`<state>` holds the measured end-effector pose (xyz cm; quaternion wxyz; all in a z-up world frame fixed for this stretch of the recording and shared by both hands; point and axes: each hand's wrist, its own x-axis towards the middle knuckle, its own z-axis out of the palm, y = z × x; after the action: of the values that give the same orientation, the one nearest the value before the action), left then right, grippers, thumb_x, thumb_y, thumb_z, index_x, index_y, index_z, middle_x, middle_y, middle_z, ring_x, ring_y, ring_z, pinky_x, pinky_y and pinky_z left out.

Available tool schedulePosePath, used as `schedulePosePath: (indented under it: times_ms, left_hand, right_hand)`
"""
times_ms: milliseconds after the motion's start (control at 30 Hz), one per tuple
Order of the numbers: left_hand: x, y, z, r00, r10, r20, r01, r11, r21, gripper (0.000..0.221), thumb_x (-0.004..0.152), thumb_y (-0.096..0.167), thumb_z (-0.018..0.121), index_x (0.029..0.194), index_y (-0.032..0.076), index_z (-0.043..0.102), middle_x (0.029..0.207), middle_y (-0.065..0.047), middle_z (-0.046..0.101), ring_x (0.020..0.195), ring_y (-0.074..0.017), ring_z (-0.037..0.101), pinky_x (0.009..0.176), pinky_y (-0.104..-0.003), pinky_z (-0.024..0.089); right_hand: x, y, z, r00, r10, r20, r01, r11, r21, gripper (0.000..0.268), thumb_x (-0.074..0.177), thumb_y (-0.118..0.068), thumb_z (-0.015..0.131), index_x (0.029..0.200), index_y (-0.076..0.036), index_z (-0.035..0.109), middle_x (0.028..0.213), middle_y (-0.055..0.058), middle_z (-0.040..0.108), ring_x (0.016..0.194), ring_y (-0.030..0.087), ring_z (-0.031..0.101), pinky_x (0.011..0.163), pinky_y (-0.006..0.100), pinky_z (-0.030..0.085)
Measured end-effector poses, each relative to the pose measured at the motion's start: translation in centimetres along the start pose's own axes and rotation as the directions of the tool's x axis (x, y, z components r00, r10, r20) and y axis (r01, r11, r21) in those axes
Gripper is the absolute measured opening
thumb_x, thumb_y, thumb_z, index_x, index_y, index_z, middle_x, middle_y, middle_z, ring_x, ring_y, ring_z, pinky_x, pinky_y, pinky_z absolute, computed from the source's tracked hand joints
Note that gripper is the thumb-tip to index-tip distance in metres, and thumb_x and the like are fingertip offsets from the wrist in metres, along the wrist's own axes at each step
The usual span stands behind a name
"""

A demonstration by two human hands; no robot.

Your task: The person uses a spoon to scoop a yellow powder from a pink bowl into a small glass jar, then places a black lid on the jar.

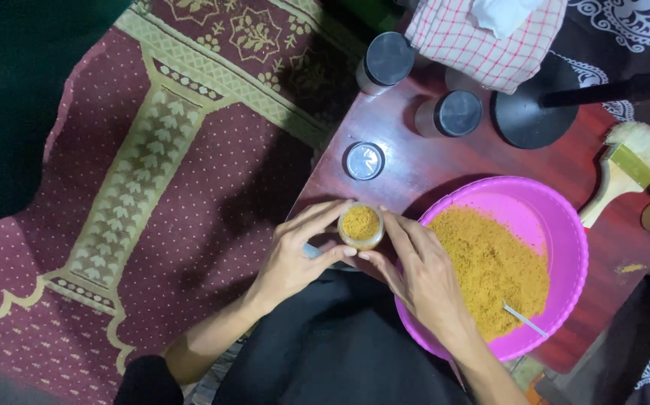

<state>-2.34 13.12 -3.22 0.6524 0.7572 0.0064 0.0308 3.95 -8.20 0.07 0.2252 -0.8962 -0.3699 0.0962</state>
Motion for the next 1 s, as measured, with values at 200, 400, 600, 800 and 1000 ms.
schedulePosePath:
  times_ms: [200, 400, 600, 800, 1000]
  left_hand:
    - [0.1, -0.6, 0.1, 0.997, 0.07, -0.029, -0.068, 0.996, 0.051, 0.059, 0.089, 0.013, 0.081, 0.141, 0.002, 0.056, 0.14, -0.017, 0.064, 0.131, -0.0281, 0.064, 0.115, -0.038, 0.053]
    - [-0.2, 0.2, 0.0, 0.964, 0.262, -0.047, -0.247, 0.946, 0.211, 0.058, 0.089, 0.003, 0.085, 0.139, -0.002, 0.056, 0.139, -0.018, 0.063, 0.129, -0.0299, 0.064, 0.116, -0.04, 0.055]
    - [1.3, -0.7, 0.4, 0.906, 0.392, -0.159, -0.357, 0.911, 0.206, 0.042, 0.092, 0.009, 0.076, 0.132, 0.0, 0.067, 0.129, -0.017, 0.069, 0.116, -0.0397, 0.069, 0.097, -0.052, 0.058]
    - [1.4, -1.2, -0.2, 0.934, 0.34, -0.109, -0.324, 0.935, 0.144, 0.053, 0.089, 0.015, 0.081, 0.136, -0.001, 0.064, 0.128, -0.018, 0.07, 0.116, -0.0402, 0.069, 0.098, -0.053, 0.057]
    - [1.8, -2.1, -1.0, 0.932, 0.352, -0.084, -0.341, 0.933, 0.117, 0.061, 0.088, 0.034, 0.08, 0.135, -0.001, 0.063, 0.132, -0.018, 0.068, 0.119, -0.0419, 0.067, 0.102, -0.057, 0.053]
  right_hand:
    - [0.6, -0.5, -0.3, 0.999, -0.009, -0.043, 0.009, 1.0, -0.001, 0.06, 0.095, -0.033, 0.073, 0.139, 0.003, 0.055, 0.123, 0.018, 0.064, 0.102, 0.031, 0.067, 0.091, 0.043, 0.058]
    - [0.0, -0.4, -0.3, 0.998, -0.046, -0.05, 0.048, 0.997, 0.055, 0.056, 0.096, -0.025, 0.074, 0.14, 0.003, 0.052, 0.132, 0.02, 0.066, 0.112, 0.031, 0.067, 0.098, 0.043, 0.055]
    - [1.6, -0.8, 0.1, 0.987, -0.016, -0.161, 0.013, 1.0, -0.024, 0.049, 0.089, -0.018, 0.079, 0.131, 0.0, 0.064, 0.123, 0.014, 0.072, 0.118, 0.03, 0.069, 0.112, 0.053, 0.044]
    - [1.6, -1.1, -0.2, 0.988, 0.004, -0.156, -0.001, 1.0, 0.017, 0.051, 0.087, -0.018, 0.08, 0.132, 0.0, 0.063, 0.123, 0.015, 0.072, 0.12, 0.032, 0.068, 0.117, 0.058, 0.037]
    - [2.4, -1.2, -2.0, 0.994, 0.033, -0.1, -0.018, 0.99, 0.141, 0.042, 0.092, -0.009, 0.069, 0.132, -0.001, 0.063, 0.129, 0.017, 0.069, 0.127, 0.036, 0.063, 0.119, 0.058, 0.033]
